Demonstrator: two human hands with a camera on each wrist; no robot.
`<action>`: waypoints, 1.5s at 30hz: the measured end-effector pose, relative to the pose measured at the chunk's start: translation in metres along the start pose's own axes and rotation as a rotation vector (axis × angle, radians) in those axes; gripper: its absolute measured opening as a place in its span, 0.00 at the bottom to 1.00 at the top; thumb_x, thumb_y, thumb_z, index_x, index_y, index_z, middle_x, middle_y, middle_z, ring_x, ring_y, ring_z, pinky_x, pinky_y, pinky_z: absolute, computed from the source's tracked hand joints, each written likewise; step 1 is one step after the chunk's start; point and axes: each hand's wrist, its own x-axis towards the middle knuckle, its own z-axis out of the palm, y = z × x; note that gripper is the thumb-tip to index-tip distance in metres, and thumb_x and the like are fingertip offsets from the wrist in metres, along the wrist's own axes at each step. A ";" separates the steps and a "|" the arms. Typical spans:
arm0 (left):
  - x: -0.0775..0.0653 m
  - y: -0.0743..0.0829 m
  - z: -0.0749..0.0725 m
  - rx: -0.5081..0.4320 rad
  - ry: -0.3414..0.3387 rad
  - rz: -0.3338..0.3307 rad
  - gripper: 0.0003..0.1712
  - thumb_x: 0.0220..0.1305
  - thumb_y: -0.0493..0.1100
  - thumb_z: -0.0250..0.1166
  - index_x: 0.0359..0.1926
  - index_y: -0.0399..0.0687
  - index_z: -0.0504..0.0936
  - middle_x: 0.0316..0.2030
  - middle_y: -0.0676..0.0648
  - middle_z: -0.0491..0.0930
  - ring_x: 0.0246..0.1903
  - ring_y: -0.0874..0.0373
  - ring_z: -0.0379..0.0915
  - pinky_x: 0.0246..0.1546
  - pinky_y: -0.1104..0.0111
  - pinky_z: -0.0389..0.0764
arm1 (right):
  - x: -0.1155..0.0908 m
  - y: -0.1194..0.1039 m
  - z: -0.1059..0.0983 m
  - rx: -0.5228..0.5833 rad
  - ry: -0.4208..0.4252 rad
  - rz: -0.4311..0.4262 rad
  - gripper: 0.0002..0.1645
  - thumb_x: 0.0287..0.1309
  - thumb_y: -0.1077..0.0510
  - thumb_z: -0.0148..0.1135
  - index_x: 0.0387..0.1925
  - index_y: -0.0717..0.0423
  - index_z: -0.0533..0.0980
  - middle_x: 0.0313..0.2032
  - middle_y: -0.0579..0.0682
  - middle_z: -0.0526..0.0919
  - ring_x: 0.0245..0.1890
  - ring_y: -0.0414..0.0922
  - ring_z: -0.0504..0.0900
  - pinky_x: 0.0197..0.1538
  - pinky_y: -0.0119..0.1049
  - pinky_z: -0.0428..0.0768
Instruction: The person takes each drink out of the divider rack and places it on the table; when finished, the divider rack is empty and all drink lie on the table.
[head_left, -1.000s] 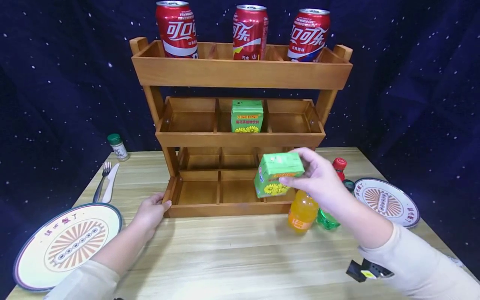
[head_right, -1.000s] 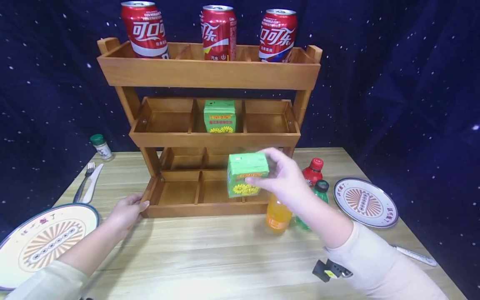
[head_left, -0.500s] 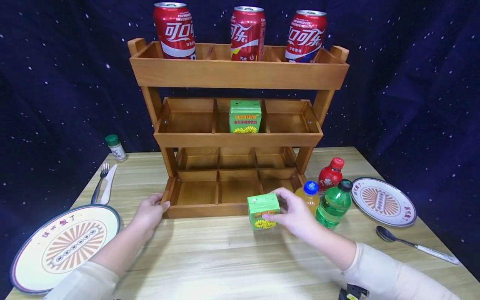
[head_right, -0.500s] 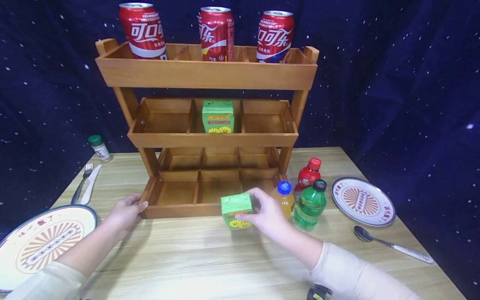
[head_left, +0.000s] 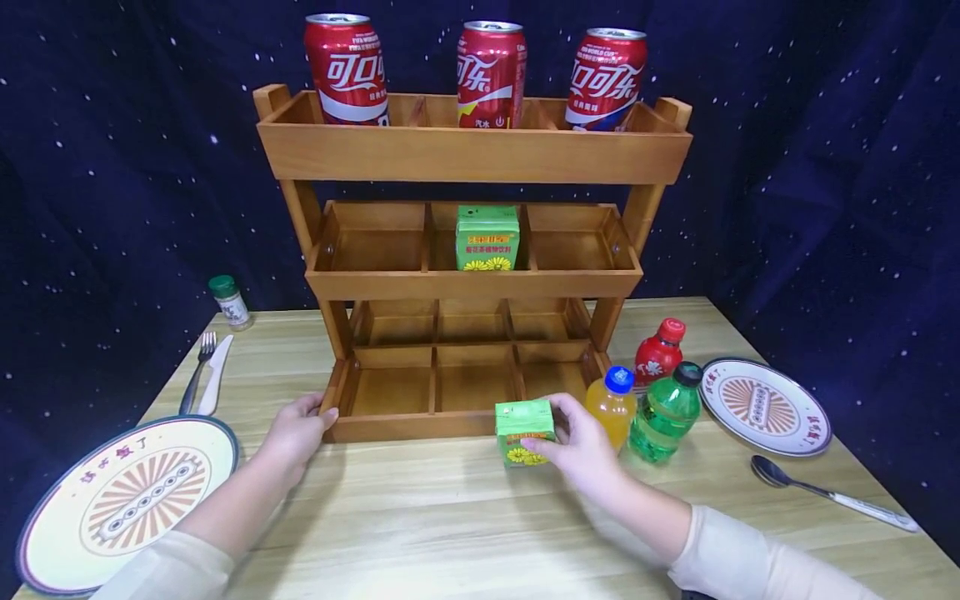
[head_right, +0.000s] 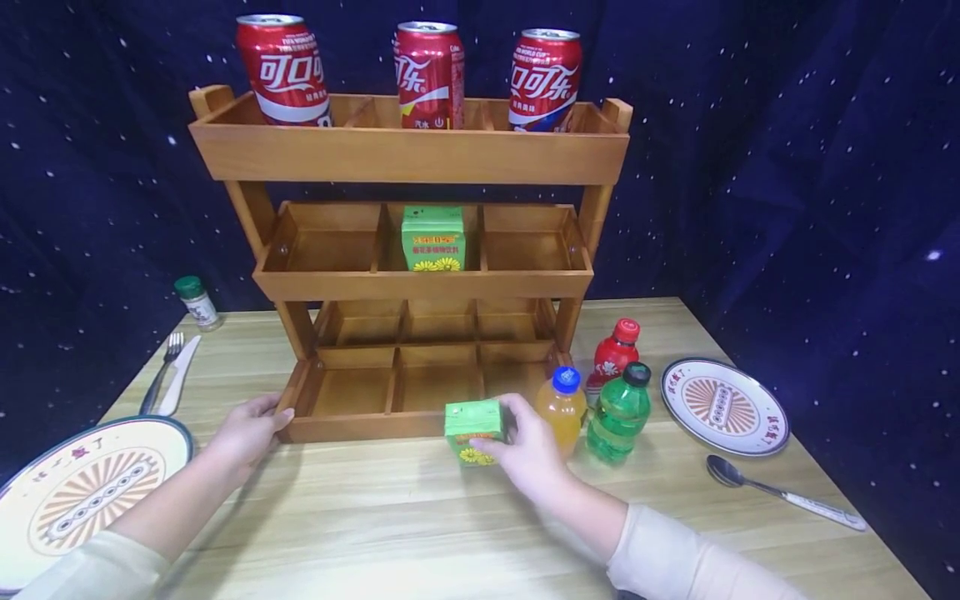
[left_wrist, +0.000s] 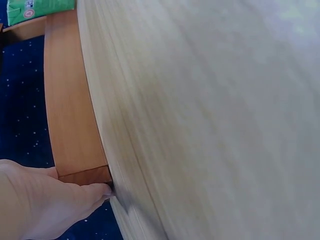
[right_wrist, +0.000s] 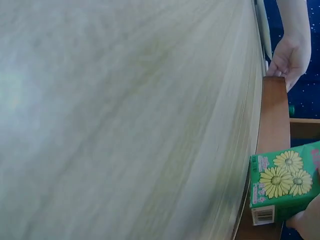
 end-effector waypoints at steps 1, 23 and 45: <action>0.000 -0.001 0.000 0.000 -0.001 -0.001 0.33 0.66 0.36 0.47 0.65 0.27 0.43 0.63 0.28 0.45 0.62 0.38 0.46 0.61 0.55 0.52 | 0.000 0.000 0.000 -0.009 0.002 0.000 0.28 0.37 0.71 0.69 0.44 0.59 0.71 0.42 0.51 0.77 0.47 0.46 0.74 0.52 0.30 0.72; 0.002 0.000 -0.001 0.003 -0.016 0.020 0.33 0.66 0.36 0.47 0.65 0.26 0.43 0.63 0.28 0.46 0.62 0.39 0.46 0.62 0.55 0.52 | 0.026 -0.122 -0.037 -0.176 -0.090 -0.214 0.46 0.46 0.50 0.68 0.64 0.54 0.56 0.63 0.44 0.60 0.62 0.36 0.56 0.63 0.33 0.56; 0.001 -0.001 -0.002 -0.022 -0.005 0.030 0.32 0.66 0.34 0.47 0.64 0.25 0.43 0.63 0.27 0.45 0.62 0.40 0.44 0.62 0.56 0.52 | 0.157 -0.161 -0.027 -0.170 -0.033 -0.102 0.39 0.40 0.53 0.72 0.54 0.58 0.65 0.45 0.50 0.76 0.44 0.41 0.73 0.45 0.34 0.76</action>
